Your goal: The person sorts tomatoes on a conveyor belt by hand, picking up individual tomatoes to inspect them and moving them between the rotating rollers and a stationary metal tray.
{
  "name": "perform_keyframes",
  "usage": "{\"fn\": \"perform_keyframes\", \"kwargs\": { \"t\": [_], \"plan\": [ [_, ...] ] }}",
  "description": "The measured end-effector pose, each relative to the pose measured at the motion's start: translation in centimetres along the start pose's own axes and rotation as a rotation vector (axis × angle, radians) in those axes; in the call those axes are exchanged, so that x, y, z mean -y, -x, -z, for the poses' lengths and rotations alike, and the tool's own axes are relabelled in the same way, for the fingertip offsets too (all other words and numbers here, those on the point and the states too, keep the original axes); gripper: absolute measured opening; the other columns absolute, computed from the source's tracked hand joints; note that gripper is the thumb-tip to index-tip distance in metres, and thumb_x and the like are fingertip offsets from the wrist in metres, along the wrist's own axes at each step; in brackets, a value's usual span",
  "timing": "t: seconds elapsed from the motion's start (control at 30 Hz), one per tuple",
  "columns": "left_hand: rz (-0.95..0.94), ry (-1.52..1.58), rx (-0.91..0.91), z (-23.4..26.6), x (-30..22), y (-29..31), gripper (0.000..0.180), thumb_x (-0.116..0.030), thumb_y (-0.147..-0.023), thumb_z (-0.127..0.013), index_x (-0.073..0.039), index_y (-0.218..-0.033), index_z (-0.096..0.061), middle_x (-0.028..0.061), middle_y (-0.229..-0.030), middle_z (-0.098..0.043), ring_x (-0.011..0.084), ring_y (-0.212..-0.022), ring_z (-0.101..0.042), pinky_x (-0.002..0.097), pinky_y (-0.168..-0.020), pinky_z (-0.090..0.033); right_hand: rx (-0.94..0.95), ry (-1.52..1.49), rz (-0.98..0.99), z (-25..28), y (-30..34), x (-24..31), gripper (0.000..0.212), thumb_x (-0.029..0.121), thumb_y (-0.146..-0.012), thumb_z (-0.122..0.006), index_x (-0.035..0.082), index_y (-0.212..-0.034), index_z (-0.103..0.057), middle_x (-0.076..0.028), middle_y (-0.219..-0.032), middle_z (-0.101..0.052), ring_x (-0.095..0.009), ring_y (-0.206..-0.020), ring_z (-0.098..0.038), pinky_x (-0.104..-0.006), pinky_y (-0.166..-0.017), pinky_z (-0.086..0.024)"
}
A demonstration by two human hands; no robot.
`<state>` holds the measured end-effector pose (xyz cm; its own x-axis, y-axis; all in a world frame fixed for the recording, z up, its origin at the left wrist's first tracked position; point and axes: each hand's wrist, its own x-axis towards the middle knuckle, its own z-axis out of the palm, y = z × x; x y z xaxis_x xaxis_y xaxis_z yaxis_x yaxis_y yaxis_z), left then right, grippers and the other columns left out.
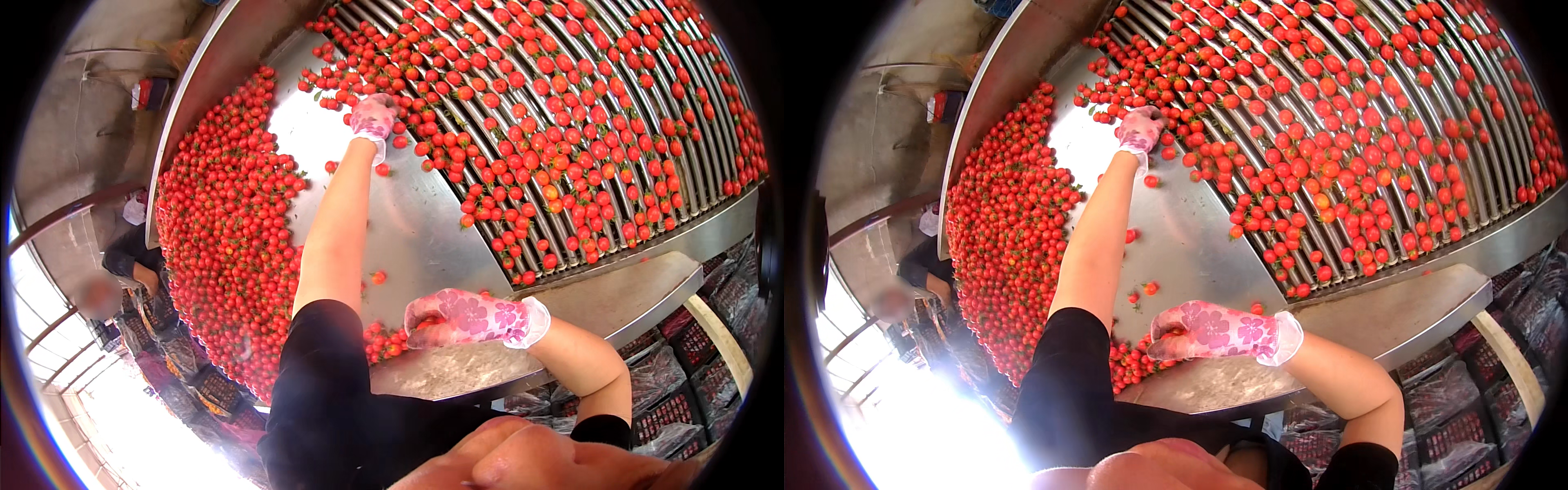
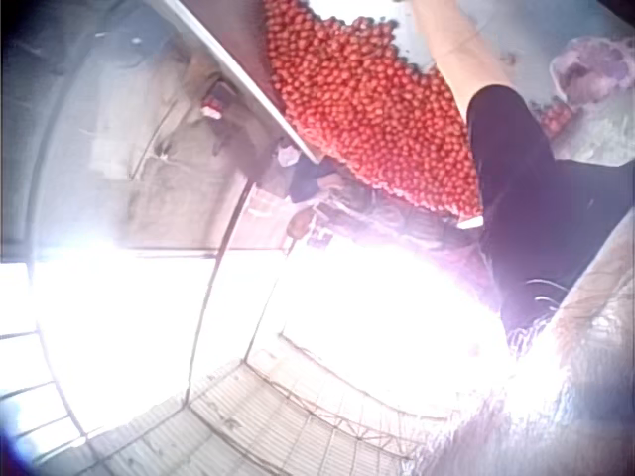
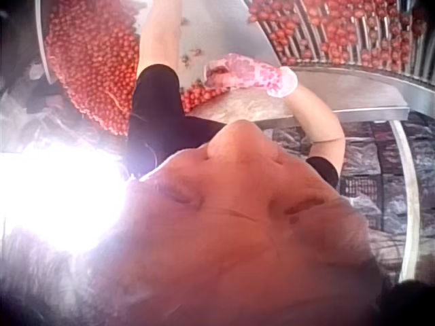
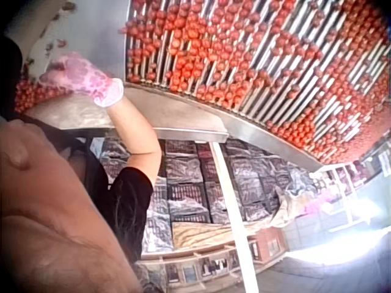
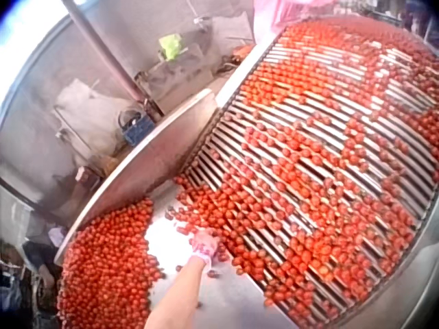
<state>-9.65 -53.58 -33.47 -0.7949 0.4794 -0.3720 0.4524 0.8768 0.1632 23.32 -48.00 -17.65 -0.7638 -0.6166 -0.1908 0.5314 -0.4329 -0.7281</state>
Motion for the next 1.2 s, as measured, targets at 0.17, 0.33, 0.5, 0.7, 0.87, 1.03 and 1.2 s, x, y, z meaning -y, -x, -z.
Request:
{"fn": "perform_keyframes", "kwargs": {
  "t": [0.17,0.33,0.5,0.7,0.87,1.03,1.2],
  "plan": [
    [0.007,0.26,-0.349,1.5,-1.4,-2.4,0.034,-0.035,-0.084,-0.068,-0.012,-0.109,-0.072,0.0144,-0.098,-0.072,0.0299,-0.092,-0.068,0.0388,-0.087,-0.051,0.011,-0.036,0.044,-0.4,-0.3,-0.8,0.02,0.022,-0.091,-0.066,0.003,-0.098,-0.066,-0.006,-0.089,-0.066,-0.014,-0.088,-0.061,-0.0305,-0.079,-0.047],
    [-0.011,-0.15,-0.077,0.4,-4.7,-5.1,0.049,-0.033,-0.081,-0.068,-0.016,-0.126,-0.063,0.0145,-0.122,-0.066,0.0337,-0.112,-0.063,0.0413,-0.096,-0.049,0.029,-0.087,0.005,0.0,0.0,0.1,0.017,0.02,-0.092,-0.064,0.004,-0.098,-0.066,-0.004,-0.087,-0.065,-0.011,-0.085,-0.059,-0.0279,-0.077,-0.046],
    [0.02,-0.009,0.022,-0.1,-3.6,-3.0,0.042,-0.035,-0.081,-0.063,-0.016,-0.118,-0.069,0.0141,-0.116,-0.069,0.0323,-0.11,-0.064,0.0411,-0.093,-0.05,-0.018,-0.267,0.039,0.0,-0.7,-1.4,0.019,0.021,-0.094,-0.062,0.002,-0.096,-0.065,-0.003,-0.085,-0.063,-0.009,-0.081,-0.057,-0.0257,-0.072,-0.045],
    [0.14,1.791,0.032,-2.7,1.6,9.9,0.02,-0.021,-0.097,-0.053,-0.006,-0.107,-0.062,0.0062,-0.1,-0.064,0.0182,-0.096,-0.061,0.0336,-0.086,-0.048,-0.335,-0.636,0.211,-0.2,-1.5,-2.3,0.02,0.022,-0.094,-0.06,0.002,-0.096,-0.063,-0.003,-0.085,-0.061,-0.008,-0.073,-0.054,-0.0236,-0.067,-0.044],
    [0.595,2.25,0.436,-2.0,-7.4,26.7,0.045,-0.042,-0.1,-0.042,-0.003,-0.123,-0.05,0.0148,-0.118,-0.057,0.0304,-0.112,-0.054,0.0439,-0.104,-0.041,-1.027,-0.012,0.376,0.5,-1.9,-4.0,0.016,0.014,-0.086,-0.066,0.005,-0.099,-0.062,-0.006,-0.096,-0.06,-0.018,-0.085,-0.058,-0.0322,-0.078,-0.047],
    [0.616,2.613,0.327,0.2,-8.7,31.2,0.049,-0.046,-0.101,-0.041,-0.005,-0.127,-0.049,0.0143,-0.122,-0.055,0.0319,-0.117,-0.052,0.0443,-0.106,-0.04,-0.88,0.983,0.436,-1.6,-3.2,-3.8,0.038,0.02,-0.073,-0.075,0.009,-0.108,-0.063,-0.01,-0.116,-0.058,-0.035,-0.119,-0.049,-0.0493,-0.097,-0.041],
    [0.582,2.72,0.211,-1.3,-4.4,32.7,0.051,-0.049,-0.101,-0.04,-0.007,-0.127,-0.052,0.0147,-0.123,-0.058,0.0326,-0.119,-0.052,0.0474,-0.107,-0.039,-0.787,0.952,0.627,-1.4,-2.9,-2.6,0.046,0.013,-0.07,-0.073,0.007,-0.114,-0.063,-0.013,-0.119,-0.058,-0.035,-0.12,-0.052,-0.0481,-0.099,-0.042]
  ]
}}
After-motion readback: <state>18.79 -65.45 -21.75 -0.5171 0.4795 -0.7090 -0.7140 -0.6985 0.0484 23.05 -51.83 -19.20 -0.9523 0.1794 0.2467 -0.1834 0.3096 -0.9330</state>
